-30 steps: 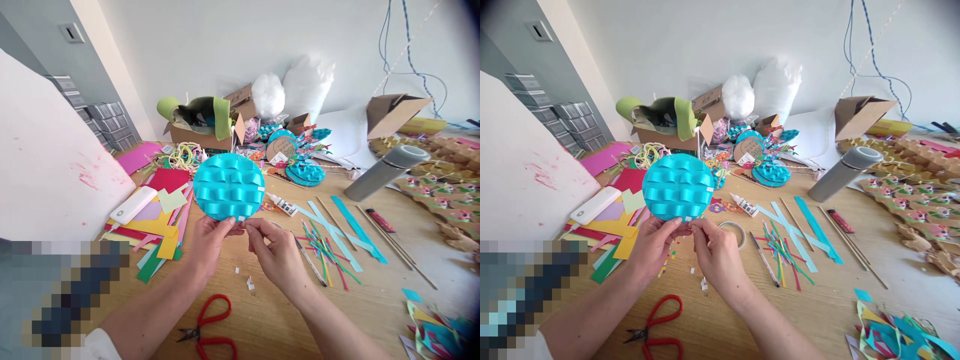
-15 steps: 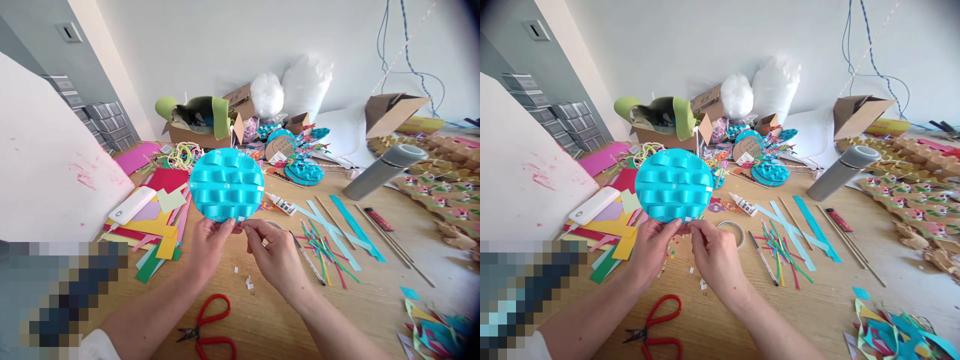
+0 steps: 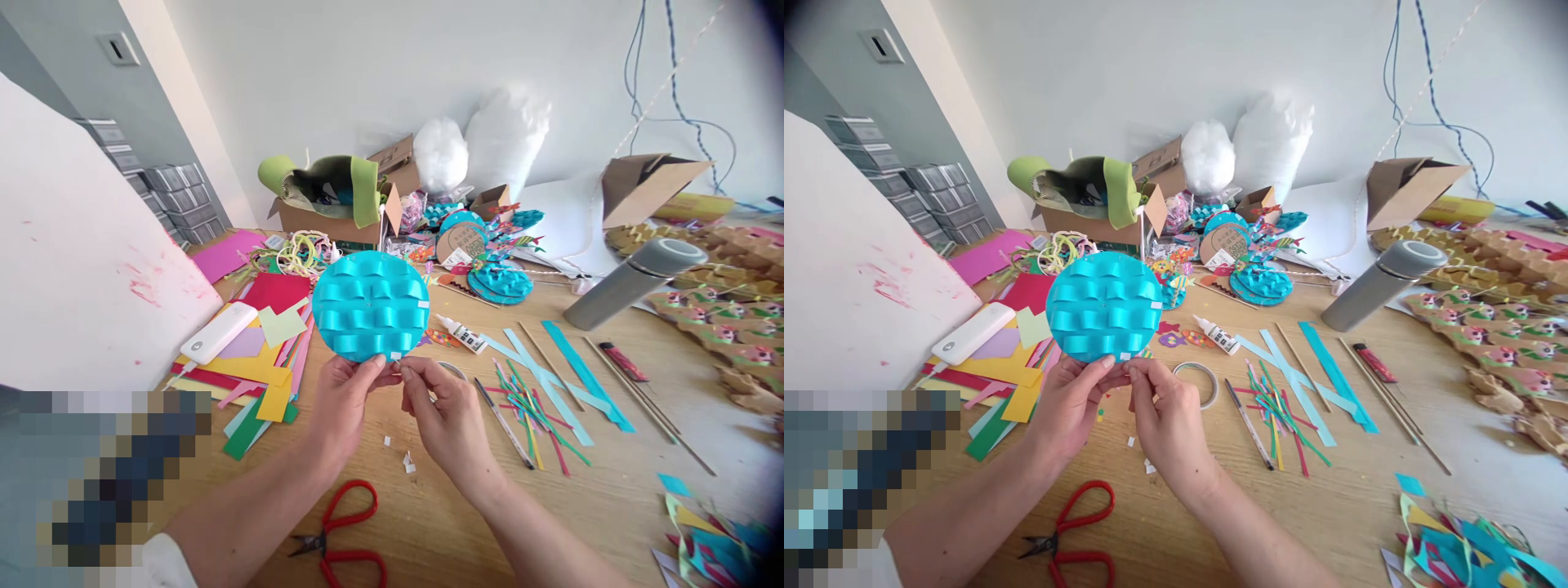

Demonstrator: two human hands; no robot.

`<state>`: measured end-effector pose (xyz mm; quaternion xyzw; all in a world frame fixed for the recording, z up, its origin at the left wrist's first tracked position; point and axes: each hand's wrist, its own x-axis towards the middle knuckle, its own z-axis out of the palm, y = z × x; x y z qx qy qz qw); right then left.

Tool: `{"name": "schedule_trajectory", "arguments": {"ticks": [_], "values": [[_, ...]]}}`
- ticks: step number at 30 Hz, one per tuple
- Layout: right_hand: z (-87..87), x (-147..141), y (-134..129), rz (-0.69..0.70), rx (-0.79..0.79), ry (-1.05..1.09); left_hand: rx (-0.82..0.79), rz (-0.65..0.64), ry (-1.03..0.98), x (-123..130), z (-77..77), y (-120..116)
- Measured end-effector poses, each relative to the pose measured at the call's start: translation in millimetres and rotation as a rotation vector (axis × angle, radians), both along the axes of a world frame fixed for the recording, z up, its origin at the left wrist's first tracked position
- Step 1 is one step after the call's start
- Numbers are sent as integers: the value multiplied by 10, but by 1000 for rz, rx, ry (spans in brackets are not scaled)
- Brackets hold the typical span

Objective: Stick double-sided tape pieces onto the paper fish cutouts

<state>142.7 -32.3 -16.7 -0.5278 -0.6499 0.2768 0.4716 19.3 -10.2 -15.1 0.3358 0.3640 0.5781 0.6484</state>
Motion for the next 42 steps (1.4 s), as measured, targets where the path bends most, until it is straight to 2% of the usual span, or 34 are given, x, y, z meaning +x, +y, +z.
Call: {"name": "schedule_trajectory", "arguments": {"ticks": [6,13,30,34,39,42], "values": [[-5,17,19,20,-35,30,-28,-1,-3,2,19,-5],[-10,13,9,27,-82,84,34,8,31,-11,-25,4],[-39,39,38,14,-35,166,48,23,42,-47,-33,44],[84,189,63,147,-119,-22,34,61,44,-57,-20,70],[257,453,96,448,-234,-505,44,70,67,-74,-36,84],[297,505,90,561,-298,-707,46,62,86,-82,-55,87]]}}
